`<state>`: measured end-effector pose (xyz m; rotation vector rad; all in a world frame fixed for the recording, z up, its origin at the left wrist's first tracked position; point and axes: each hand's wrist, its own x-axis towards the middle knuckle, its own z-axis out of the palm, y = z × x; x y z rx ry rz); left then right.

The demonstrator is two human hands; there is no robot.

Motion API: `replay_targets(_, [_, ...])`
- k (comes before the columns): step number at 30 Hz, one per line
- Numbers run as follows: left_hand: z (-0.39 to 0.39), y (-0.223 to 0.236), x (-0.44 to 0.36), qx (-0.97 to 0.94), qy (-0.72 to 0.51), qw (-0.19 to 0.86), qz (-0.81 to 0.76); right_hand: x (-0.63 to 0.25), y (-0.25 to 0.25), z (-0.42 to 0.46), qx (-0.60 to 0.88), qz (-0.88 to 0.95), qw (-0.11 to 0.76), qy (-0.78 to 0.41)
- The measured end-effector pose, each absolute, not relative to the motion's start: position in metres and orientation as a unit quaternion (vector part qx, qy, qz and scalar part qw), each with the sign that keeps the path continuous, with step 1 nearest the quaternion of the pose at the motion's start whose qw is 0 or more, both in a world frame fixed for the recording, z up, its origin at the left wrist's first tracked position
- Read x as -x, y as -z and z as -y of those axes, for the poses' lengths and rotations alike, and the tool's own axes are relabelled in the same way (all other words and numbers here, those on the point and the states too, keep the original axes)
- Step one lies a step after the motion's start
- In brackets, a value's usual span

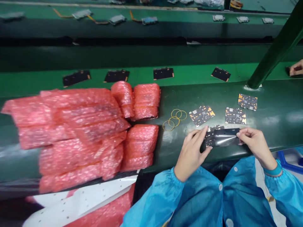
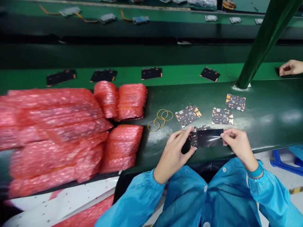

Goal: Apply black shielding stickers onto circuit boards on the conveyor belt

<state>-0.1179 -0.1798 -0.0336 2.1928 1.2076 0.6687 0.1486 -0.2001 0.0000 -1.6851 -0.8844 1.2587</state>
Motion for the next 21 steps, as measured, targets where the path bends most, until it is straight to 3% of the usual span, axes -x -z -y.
replay_targets(7, [0.200,0.030,0.123,-0.823,-0.244,0.279,-0.431,-0.139,0.001,0.215,0.694,0.338,0.384,-0.506])
replay_targets(21, [0.215,0.033,0.148,-0.875,-0.235,0.197,-0.374,-0.122,-0.009,0.213,0.725,0.374,0.338,-0.469])
